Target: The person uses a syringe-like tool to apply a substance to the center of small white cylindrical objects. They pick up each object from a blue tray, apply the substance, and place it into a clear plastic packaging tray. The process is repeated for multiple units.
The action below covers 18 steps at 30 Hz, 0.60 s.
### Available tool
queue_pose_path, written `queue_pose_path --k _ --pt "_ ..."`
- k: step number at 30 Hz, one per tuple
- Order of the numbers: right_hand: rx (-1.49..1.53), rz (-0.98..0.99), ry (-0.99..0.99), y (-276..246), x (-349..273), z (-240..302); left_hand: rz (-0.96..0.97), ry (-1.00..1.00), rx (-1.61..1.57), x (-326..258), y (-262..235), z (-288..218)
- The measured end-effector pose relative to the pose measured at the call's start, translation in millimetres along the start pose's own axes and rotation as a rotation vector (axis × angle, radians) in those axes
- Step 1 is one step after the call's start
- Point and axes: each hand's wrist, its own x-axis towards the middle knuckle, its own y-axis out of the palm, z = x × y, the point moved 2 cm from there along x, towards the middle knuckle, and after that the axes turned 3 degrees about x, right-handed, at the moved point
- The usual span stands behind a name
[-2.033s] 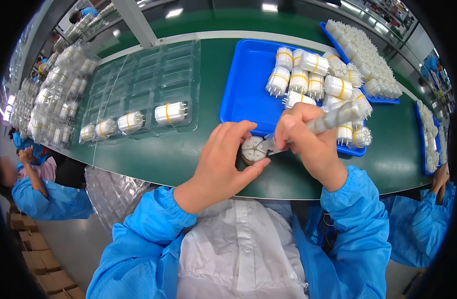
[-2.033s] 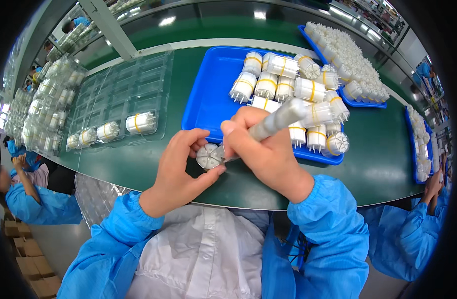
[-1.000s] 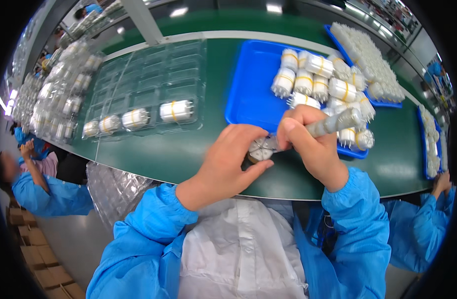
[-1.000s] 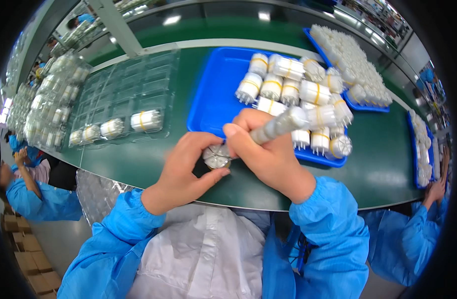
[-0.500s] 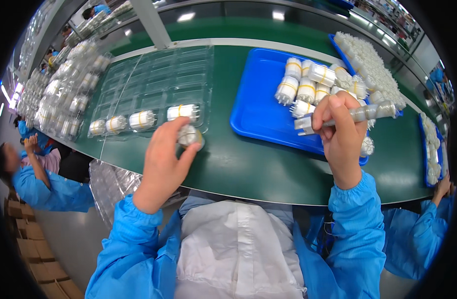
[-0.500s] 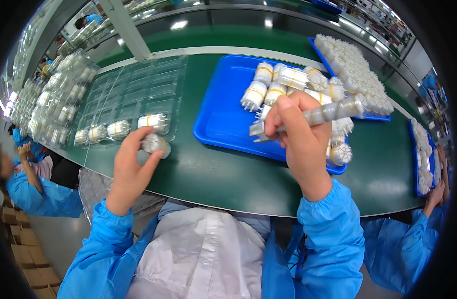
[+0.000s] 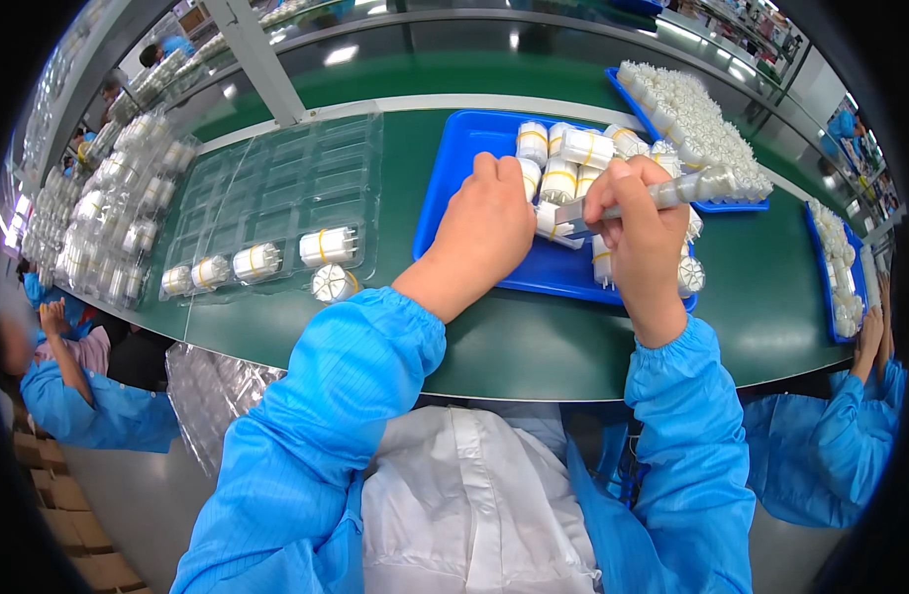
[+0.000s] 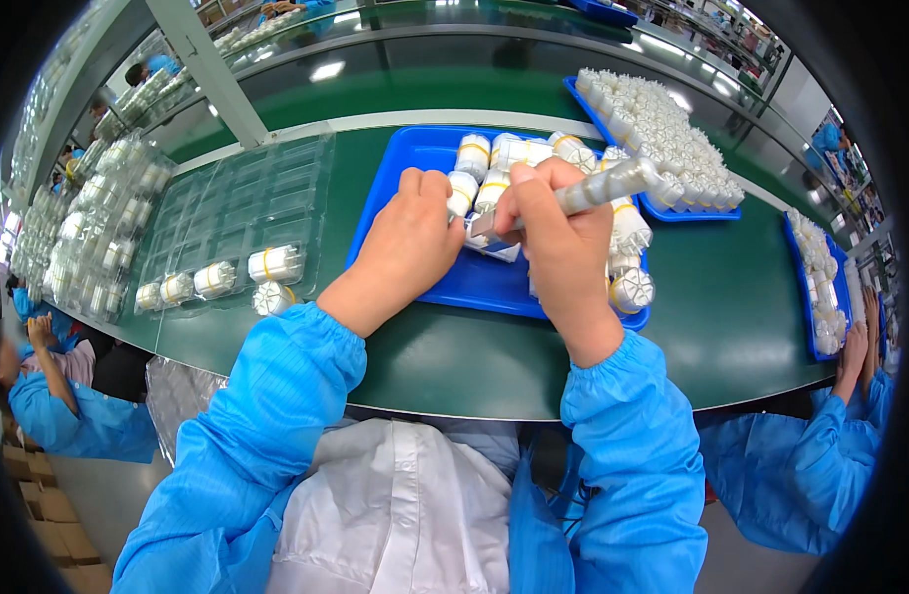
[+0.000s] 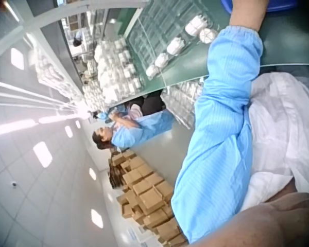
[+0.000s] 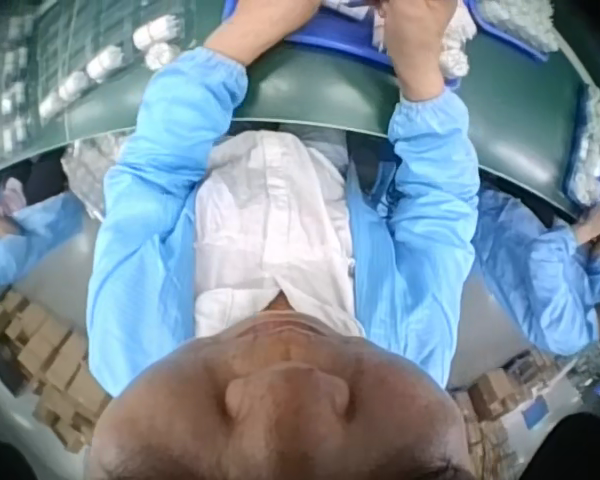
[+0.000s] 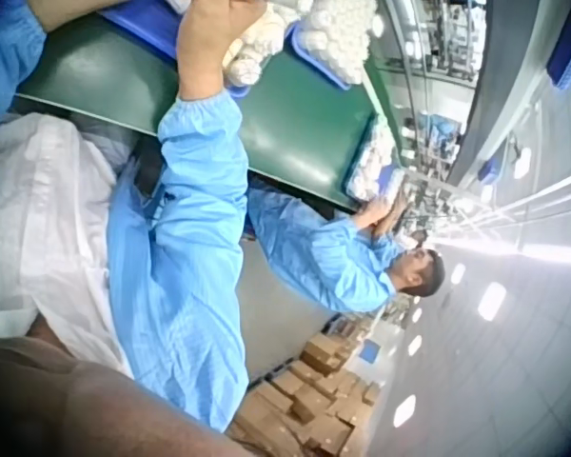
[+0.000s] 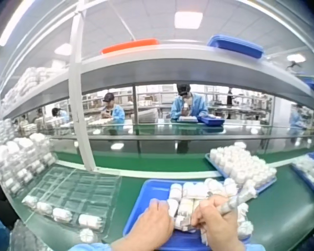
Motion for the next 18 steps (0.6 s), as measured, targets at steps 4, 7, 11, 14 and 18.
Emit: queue_pose_path --k 4,7,11,14,18 --pt "0.002 0.051 -0.029 5 -4 -1 0.001 -0.024 -0.171 2 5 4" --pt "-0.001 0.065 -0.017 6 -5 -5 -0.076 0.042 -0.115 2 6 7" --pt "-0.016 0.051 -0.002 2 -4 -2 -0.282 0.210 -0.024 -24 -34 -2" --pt "-0.010 0.074 0.053 4 -8 4 -0.229 0.269 -0.131 -63 -61 -12" --pt "-0.003 0.168 0.112 19 -21 6 -0.160 0.256 -0.215 -97 -69 -4"
